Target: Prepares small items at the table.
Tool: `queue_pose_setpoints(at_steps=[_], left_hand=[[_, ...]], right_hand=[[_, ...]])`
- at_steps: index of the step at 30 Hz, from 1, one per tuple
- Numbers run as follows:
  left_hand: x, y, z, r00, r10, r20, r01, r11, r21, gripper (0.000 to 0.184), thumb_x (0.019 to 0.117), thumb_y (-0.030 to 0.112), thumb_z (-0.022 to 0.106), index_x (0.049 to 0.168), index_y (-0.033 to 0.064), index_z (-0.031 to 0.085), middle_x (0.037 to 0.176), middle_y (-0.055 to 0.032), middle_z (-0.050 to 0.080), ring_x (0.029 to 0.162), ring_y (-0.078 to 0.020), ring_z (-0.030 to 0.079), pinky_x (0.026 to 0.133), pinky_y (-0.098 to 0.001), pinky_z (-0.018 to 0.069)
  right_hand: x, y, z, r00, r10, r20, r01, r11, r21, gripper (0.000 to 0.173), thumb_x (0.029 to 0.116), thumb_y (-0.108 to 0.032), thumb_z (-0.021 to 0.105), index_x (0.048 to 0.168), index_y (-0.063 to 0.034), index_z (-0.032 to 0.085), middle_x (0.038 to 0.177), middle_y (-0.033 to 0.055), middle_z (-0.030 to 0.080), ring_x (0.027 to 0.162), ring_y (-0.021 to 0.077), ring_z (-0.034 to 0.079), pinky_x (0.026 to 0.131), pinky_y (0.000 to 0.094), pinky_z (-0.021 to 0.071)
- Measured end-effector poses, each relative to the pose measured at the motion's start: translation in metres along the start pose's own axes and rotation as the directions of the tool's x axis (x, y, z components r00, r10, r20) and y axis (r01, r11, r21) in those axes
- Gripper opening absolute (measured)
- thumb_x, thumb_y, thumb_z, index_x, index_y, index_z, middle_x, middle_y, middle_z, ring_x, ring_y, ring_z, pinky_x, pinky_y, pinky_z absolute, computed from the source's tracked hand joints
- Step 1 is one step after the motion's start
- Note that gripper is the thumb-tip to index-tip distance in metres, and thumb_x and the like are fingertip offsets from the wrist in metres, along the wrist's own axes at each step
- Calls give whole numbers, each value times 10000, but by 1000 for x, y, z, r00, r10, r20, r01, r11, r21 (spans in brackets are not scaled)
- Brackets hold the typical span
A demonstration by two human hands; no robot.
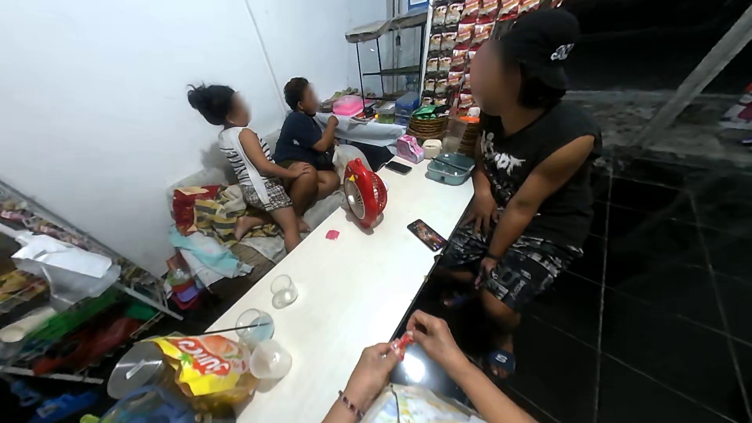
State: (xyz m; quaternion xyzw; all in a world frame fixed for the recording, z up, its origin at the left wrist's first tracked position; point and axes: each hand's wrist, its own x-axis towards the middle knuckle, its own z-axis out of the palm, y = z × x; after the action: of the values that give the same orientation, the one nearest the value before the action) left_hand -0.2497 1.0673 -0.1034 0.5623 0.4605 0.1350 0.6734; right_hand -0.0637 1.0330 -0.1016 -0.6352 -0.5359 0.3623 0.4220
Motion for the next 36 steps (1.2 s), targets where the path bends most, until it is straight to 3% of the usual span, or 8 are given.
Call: queue_pose_setpoints(at_steps=[3, 19, 23, 25, 28, 31, 33, 36], left_hand=[[-1, 1, 1, 1000, -4, 2, 4, 1000, -5, 283, 1054, 215, 564, 1217, 1, 649, 809, 16, 581, 570, -7, 425, 548, -195, 389], [0, 4, 6, 1000, -11, 4, 11, 999, -35, 254, 1065, 213, 543, 1124, -4, 661, 651, 65, 465, 495, 0, 371, 489, -179, 349], [-3, 8, 6, 999, -37, -30, 38, 998, 43, 265, 1061, 218, 559, 1149, -7, 668, 713, 31, 525, 540, -19, 410, 537, -202, 384], [-4, 8, 6, 997, -51, -58, 55, 996, 70, 269, 1054, 225, 575, 1150, -5, 675, 744, 13, 557, 565, -28, 429, 559, -213, 396], [-3, 6, 5, 997, -45, -70, 50, 996, 69, 264, 1050, 223, 584, 1151, -1, 680, 778, -2, 592, 582, -30, 452, 573, -216, 413], [-4, 5, 6, 998, -11, -64, 14, 998, 58, 258, 1045, 230, 590, 1134, 11, 693, 769, 11, 594, 565, -15, 443, 553, -203, 402], [-4, 6, 6, 998, 5, -57, -2, 999, 40, 244, 1042, 222, 592, 1117, 17, 701, 762, 21, 599, 559, -8, 442, 546, -196, 402], [-4, 5, 7, 997, -8, -82, 9, 1000, 15, 232, 1036, 205, 606, 1123, 7, 692, 784, 10, 604, 568, -9, 450, 551, -192, 403]], right_hand=[[0, -2, -1, 1000, -9, -18, 9, 1000, -6, 64, 905, 66, 628, 943, 95, 670, 828, 152, 668, 716, 170, 640, 718, 323, 549], [6, 7, -15, 989, 118, -94, -121, 992, -28, 77, 914, 53, 642, 978, 83, 675, 856, 162, 676, 735, 203, 662, 729, 369, 564], [7, 4, -18, 992, 119, -37, -120, 992, -34, 76, 923, 66, 624, 984, 91, 661, 877, 173, 670, 751, 206, 663, 744, 363, 568], [7, 2, -20, 998, 70, 7, -69, 995, -71, 100, 924, 71, 618, 1001, 103, 673, 960, 212, 670, 835, 252, 670, 808, 387, 563], [5, 11, -22, 987, -161, 14, 162, 981, -111, 180, 899, -1, 669, 1058, 62, 725, 1136, 232, 673, 988, 294, 672, 888, 406, 560], [3, 12, -24, 924, -349, 153, 373, 911, -177, 296, 870, -135, 751, 1139, -12, 758, 1264, 208, 679, 1244, 396, 597, 1051, 548, 471], [3, 8, -25, 896, -321, 308, 407, 870, -278, 256, 914, -188, 739, 1128, -49, 760, 1219, 169, 706, 1235, 387, 607, 1032, 600, 452], [2, 3, -23, 901, -173, 398, 327, 874, -360, 222, 982, -183, 667, 1083, -3, 749, 1071, 208, 717, 1099, 389, 654, 991, 576, 460]])
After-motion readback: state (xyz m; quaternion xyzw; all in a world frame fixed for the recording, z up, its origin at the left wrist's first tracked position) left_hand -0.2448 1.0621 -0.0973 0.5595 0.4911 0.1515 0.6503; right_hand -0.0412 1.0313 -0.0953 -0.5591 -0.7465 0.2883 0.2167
